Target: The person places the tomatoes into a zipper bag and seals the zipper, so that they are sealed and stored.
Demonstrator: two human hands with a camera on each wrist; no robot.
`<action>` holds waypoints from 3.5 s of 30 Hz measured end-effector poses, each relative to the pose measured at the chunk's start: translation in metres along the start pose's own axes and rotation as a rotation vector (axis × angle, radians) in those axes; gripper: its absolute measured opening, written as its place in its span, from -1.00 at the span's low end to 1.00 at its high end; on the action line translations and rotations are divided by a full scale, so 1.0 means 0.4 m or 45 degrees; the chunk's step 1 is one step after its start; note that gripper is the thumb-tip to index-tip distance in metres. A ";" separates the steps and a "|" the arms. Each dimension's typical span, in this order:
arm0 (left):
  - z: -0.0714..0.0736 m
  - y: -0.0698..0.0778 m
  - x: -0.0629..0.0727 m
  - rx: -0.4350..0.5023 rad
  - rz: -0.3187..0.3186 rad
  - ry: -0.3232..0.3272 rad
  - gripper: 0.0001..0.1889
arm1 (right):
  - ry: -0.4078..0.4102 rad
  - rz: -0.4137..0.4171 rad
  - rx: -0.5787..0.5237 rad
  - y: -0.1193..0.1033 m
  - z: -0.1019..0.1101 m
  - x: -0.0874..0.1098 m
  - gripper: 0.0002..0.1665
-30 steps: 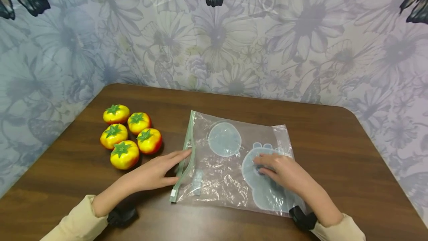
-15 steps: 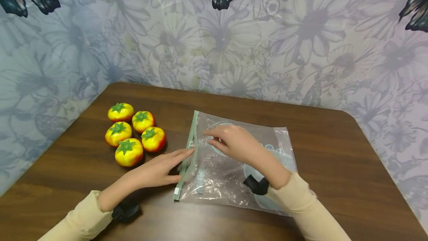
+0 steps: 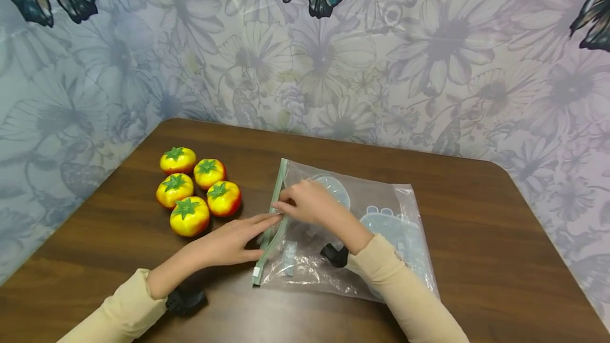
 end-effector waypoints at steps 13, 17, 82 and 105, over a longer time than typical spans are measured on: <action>0.001 -0.008 0.000 -0.022 0.140 -0.065 -0.40 | 0.107 -0.250 -0.275 0.019 0.032 0.109 -0.81; 0.001 -0.009 0.002 -0.084 0.167 -0.071 -0.41 | 0.173 -0.268 -0.322 0.011 0.055 0.121 -0.75; 0.250 -0.145 0.270 -0.098 0.423 0.407 -0.36 | 0.364 -0.342 -1.426 0.158 -0.053 0.154 -0.34; 0.201 -0.158 0.231 -0.130 0.574 0.410 -0.26 | 0.317 -0.317 -1.402 0.178 -0.052 0.151 -0.35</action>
Point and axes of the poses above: each hand's wrist, its own x-axis away from the middle knuckle, its own z-axis out of the back of the hand, y = z × x, the point moved 9 cm from there along -x, towards the middle knuckle
